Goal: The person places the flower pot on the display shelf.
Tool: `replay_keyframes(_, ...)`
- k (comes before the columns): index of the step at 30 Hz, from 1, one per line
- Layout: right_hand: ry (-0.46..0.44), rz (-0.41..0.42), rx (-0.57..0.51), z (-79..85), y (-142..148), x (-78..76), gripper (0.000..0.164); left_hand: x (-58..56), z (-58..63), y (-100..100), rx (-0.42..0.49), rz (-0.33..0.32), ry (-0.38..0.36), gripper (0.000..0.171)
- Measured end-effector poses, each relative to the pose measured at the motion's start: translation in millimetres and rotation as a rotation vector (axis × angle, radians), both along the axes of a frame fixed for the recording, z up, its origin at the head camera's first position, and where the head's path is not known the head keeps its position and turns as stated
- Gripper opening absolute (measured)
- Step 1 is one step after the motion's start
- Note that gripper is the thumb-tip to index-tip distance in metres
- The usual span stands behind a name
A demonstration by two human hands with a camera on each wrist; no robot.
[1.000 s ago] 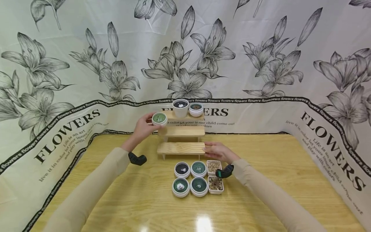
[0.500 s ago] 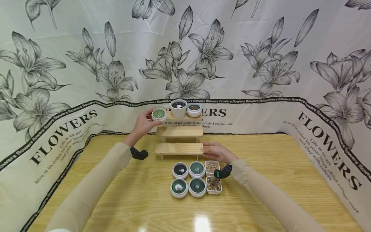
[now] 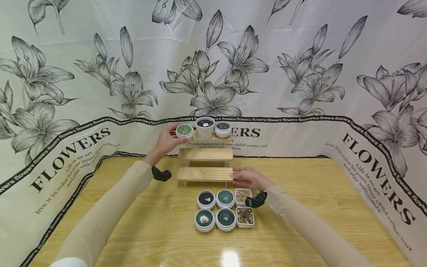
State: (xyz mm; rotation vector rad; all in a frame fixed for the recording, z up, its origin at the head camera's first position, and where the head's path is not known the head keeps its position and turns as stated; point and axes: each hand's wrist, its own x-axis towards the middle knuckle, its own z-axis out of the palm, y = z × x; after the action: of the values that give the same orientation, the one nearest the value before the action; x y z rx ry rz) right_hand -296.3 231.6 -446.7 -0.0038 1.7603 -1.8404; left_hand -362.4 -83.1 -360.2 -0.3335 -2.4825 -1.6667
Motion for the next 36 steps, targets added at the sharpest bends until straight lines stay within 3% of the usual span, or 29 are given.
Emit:
replay_keyframes(9,0.002,-0.008,0.009,0.2,-1.0,-1.1,0.065,-3.8,4.4,0.7,-0.021,0.023,-0.004,0.07)
replay_keyframes(18,-0.016,-0.01,-0.023,2.2,-3.9,1.3,0.066,-11.6,-2.3,2.9,-0.002,0.02,0.001,0.066)
replay_keyframes(36,-0.016,0.015,-0.003,-0.8,0.9,-2.3,0.066,-15.0,-6.5,6.7,0.045,0.036,0.001,0.068)
